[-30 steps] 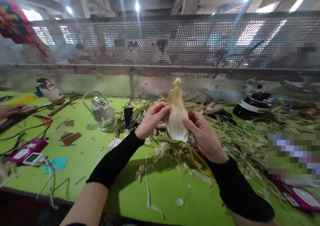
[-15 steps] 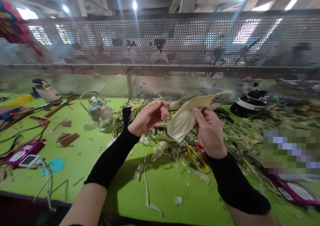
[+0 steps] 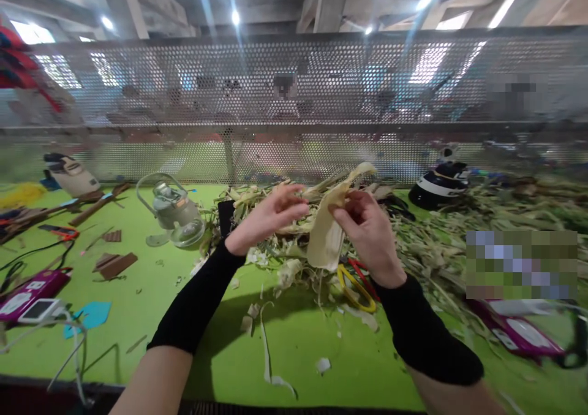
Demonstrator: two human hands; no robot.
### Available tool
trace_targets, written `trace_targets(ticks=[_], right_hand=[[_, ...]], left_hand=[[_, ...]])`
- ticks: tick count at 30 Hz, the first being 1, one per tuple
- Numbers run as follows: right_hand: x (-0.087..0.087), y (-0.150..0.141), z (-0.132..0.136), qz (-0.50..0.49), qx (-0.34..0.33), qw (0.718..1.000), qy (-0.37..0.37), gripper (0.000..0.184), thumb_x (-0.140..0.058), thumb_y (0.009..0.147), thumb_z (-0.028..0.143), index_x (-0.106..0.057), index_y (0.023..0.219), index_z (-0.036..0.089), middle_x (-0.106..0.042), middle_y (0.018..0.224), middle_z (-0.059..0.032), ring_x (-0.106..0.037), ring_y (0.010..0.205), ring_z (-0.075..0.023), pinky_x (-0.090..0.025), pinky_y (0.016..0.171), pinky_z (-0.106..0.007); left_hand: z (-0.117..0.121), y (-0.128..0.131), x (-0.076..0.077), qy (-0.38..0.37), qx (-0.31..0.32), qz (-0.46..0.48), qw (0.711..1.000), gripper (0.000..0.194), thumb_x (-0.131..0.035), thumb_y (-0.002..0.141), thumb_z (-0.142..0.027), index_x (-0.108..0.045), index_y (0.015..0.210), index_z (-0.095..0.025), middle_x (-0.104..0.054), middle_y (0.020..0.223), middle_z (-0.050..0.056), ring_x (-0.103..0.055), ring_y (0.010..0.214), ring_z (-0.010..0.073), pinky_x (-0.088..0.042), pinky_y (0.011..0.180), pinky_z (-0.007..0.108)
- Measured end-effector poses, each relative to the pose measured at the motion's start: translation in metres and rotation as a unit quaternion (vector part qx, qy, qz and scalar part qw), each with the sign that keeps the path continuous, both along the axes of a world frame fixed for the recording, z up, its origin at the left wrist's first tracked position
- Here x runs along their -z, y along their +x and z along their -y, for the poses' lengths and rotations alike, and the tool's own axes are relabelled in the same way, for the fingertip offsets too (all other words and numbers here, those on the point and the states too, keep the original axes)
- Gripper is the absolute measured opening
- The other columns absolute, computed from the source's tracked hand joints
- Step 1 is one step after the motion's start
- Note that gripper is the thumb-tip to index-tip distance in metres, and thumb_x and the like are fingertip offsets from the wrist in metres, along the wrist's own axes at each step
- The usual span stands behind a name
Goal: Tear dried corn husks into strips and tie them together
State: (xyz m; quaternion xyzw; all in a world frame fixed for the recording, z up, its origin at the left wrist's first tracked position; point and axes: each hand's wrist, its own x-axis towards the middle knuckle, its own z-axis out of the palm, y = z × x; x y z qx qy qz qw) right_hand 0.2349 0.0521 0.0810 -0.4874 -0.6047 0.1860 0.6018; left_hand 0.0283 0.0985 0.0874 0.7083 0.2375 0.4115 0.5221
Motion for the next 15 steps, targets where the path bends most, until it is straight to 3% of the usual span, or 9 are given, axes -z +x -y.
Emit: trace_targets(ticks=[1, 2, 5, 7, 10, 13, 15], right_hand=[[0.0, -0.003, 0.003, 0.008, -0.012, 1.0, -0.004, 0.03, -0.078, 0.079, 0.042, -0.063, 0.097, 0.024, -0.059, 0.071, 0.0038, -0.053, 0.064, -0.0139, -0.043, 0.059, -0.029], [-0.001, -0.006, 0.006, 0.004, -0.029, 0.999, -0.014, 0.03, -0.078, 0.079, 0.044, -0.063, 0.095, 0.024, -0.058, 0.07, 0.0039, -0.052, 0.062, -0.0133, -0.042, 0.057, -0.028], [-0.005, -0.011, 0.012, -0.066, -0.098, 0.99, -0.072, 0.035, -0.072, 0.082, 0.057, -0.061, 0.084, 0.024, -0.053, 0.066, 0.0043, -0.044, 0.054, -0.0105, -0.037, 0.049, -0.025], [-0.007, -0.011, 0.012, -0.111, -0.129, 0.98, -0.102, 0.042, -0.069, 0.083, 0.063, -0.057, 0.078, 0.024, -0.051, 0.066, 0.0044, -0.04, 0.051, -0.0089, -0.034, 0.045, -0.024], [-0.008, -0.009, 0.009, -0.133, -0.115, 0.98, -0.088, 0.043, -0.072, 0.081, 0.063, -0.054, 0.076, 0.024, -0.052, 0.07, 0.004, -0.043, 0.053, -0.0085, -0.038, 0.047, -0.022], [-0.007, -0.01, 0.007, -0.116, -0.097, 0.986, -0.068, 0.038, -0.068, 0.084, 0.063, -0.059, 0.087, 0.025, -0.06, 0.082, 0.0008, -0.052, 0.063, -0.0114, -0.045, 0.053, -0.023], [-0.006, -0.013, 0.008, -0.075, -0.124, 0.985, -0.092, 0.039, -0.064, 0.087, 0.063, -0.062, 0.099, 0.026, -0.064, 0.092, -0.0023, -0.057, 0.071, -0.0138, -0.049, 0.057, -0.025]], left_hand=[[0.008, 0.007, 0.001, -0.014, 0.058, -0.02, 0.998, 0.046, -0.067, 0.088, -0.039, -0.058, 0.128, -0.018, -0.066, 0.124, 0.013, -0.064, 0.107, 0.0209, -0.05, 0.092, 0.035], [0.013, 0.012, 0.001, -0.004, 0.066, -0.028, 0.997, 0.036, -0.069, 0.087, -0.038, -0.063, 0.115, -0.017, -0.069, 0.115, 0.011, -0.065, 0.099, 0.0191, -0.049, 0.086, 0.032], [0.014, 0.016, 0.004, 0.013, 0.009, -0.026, 1.0, 0.022, -0.062, 0.092, -0.037, -0.066, 0.093, -0.015, -0.066, 0.09, 0.004, -0.057, 0.079, 0.0135, -0.042, 0.073, 0.026], [0.007, 0.014, 0.006, -0.001, -0.024, -0.001, 1.0, 0.023, -0.059, 0.093, -0.037, -0.065, 0.088, -0.015, -0.06, 0.081, 0.001, -0.051, 0.073, 0.0114, -0.038, 0.069, 0.025], [-0.001, 0.014, 0.009, -0.022, -0.045, 0.043, 0.998, 0.023, -0.06, 0.092, -0.035, -0.059, 0.081, -0.015, -0.053, 0.075, -0.002, -0.046, 0.068, 0.0097, -0.036, 0.066, 0.024], [-0.004, 0.018, 0.013, -0.001, -0.07, 0.052, 0.996, 0.024, -0.059, 0.093, -0.037, -0.057, 0.081, -0.016, -0.052, 0.076, -0.002, -0.046, 0.068, 0.01, -0.036, 0.066, 0.024], [-0.003, 0.022, 0.015, 0.024, -0.095, 0.041, 0.994, 0.022, -0.06, 0.093, -0.037, -0.057, 0.083, -0.017, -0.055, 0.078, -0.001, -0.048, 0.071, 0.011, -0.037, 0.068, 0.024]])
